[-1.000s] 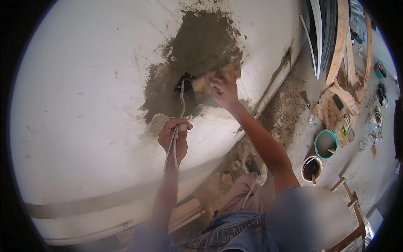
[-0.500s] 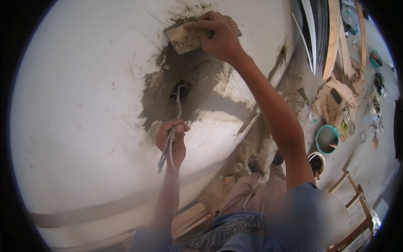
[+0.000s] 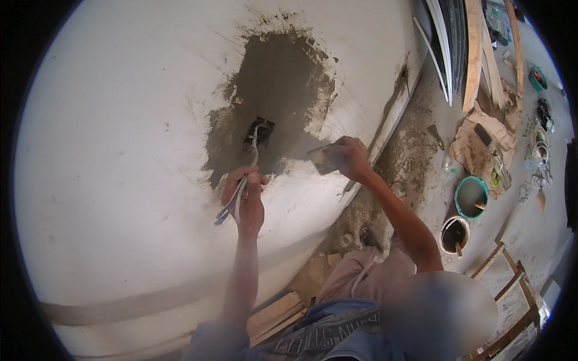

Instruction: The person applies wet plaster around an electrical box on a wall using a trowel. They scoop plaster from a bucket onto the trowel and smooth it across the wall surface, working around the exposed wires.

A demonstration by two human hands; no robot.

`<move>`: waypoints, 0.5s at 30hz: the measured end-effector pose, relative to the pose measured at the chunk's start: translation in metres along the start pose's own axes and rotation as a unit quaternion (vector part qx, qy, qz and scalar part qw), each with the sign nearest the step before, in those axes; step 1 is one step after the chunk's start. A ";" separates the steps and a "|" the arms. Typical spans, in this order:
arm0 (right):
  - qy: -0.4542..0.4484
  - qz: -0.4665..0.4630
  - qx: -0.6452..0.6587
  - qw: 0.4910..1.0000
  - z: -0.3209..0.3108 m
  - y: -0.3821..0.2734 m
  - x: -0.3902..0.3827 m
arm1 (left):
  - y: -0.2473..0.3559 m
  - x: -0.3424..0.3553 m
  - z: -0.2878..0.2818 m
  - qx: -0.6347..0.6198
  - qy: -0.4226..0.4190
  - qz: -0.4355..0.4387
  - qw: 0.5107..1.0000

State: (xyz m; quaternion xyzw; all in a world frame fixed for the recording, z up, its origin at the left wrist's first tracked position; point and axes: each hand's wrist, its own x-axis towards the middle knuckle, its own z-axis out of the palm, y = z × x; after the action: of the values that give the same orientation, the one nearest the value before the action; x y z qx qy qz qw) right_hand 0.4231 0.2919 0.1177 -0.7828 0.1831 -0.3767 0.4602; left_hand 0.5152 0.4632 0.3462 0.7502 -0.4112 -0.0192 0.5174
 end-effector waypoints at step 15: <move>0.141 0.094 0.246 0.954 -0.107 -0.050 0.180 | 0.034 0.008 0.041 0.088 -0.064 0.014 0.994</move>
State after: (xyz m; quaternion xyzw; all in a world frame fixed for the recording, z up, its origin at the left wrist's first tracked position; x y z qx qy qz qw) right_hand 0.4558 0.1414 0.2673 -0.5636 0.2201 -0.4714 0.6417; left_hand 0.4816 0.4224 0.3574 0.7841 -0.4543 -0.0240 0.4222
